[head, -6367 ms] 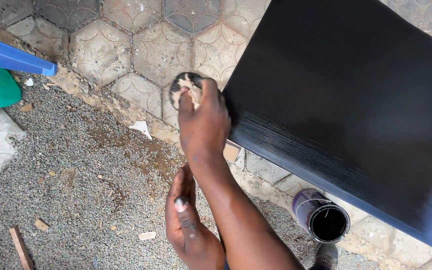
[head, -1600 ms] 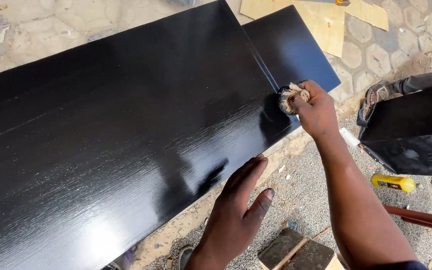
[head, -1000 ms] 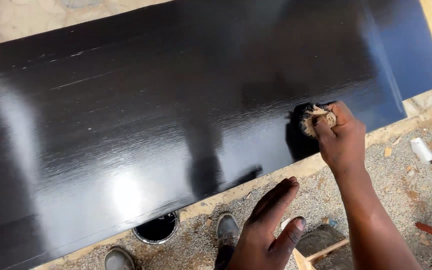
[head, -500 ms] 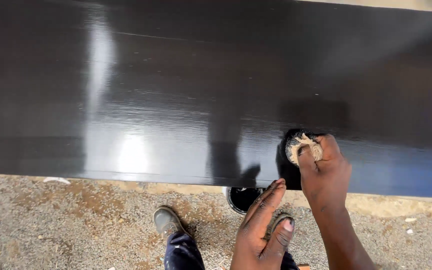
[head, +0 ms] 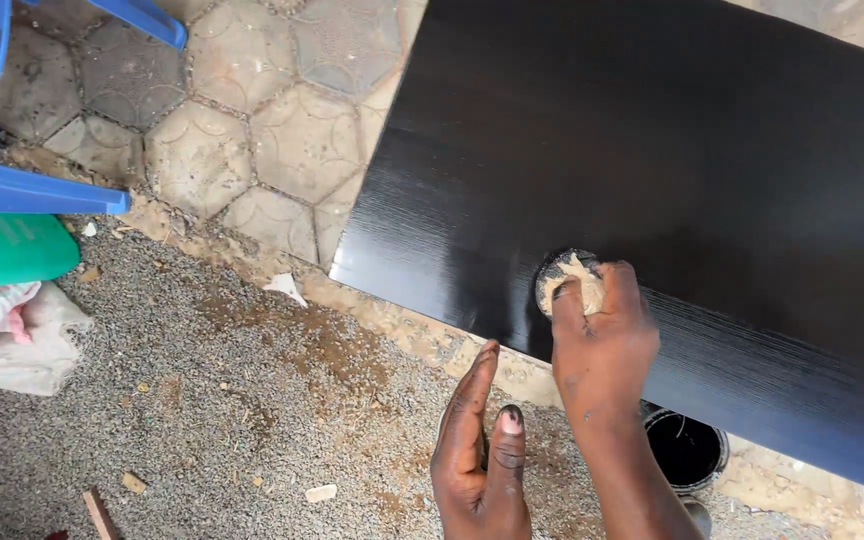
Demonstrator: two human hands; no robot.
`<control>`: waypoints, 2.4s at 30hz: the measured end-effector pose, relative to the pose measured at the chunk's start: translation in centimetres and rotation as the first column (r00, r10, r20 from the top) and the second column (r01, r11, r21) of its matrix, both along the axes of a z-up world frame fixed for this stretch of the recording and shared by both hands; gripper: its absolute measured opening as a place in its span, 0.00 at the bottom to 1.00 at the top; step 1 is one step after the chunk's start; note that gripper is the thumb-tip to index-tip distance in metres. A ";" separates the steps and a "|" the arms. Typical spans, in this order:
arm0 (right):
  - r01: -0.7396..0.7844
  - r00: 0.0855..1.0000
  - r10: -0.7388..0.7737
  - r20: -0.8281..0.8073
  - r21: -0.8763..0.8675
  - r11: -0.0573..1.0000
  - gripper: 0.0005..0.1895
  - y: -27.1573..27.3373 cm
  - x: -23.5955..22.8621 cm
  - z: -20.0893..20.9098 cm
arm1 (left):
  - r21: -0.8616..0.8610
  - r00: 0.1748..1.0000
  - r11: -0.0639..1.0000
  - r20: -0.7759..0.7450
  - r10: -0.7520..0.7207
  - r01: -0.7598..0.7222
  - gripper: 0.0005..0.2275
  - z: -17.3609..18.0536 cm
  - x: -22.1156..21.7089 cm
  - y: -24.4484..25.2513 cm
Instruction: Applying black stain to a large wooden furniture panel using a cloth.
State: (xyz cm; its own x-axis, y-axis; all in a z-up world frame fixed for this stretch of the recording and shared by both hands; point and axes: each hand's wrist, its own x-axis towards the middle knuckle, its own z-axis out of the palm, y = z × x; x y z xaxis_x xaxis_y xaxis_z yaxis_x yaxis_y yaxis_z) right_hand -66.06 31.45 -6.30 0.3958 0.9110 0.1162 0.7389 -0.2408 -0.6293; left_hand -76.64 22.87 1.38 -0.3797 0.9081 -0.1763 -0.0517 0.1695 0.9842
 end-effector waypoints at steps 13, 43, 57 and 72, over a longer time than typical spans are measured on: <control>-0.256 0.939 0.205 -0.274 -0.164 0.953 0.13 9.2 -23.7 4.9 | 0.020 0.872 0.876 0.106 0.477 -0.482 0.25 -0.5 -11.1 2.6; 0.028 0.991 -0.114 -0.064 -0.747 0.664 0.33 -28.4 29.9 -26.3 | -0.577 0.974 0.786 0.097 -0.206 0.224 0.10 -26.7 21.2 -22.8; 0.079 0.964 -0.258 -0.068 -0.849 0.522 0.22 -25.9 31.4 -42.0 | -0.740 0.906 0.547 0.415 -0.086 0.391 0.28 -32.8 26.2 -23.3; 0.014 0.658 -0.674 -0.336 -0.889 0.457 0.09 -25.8 31.2 -31.6 | -0.680 0.798 0.650 0.574 0.182 0.341 0.35 -34.6 26.7 -22.4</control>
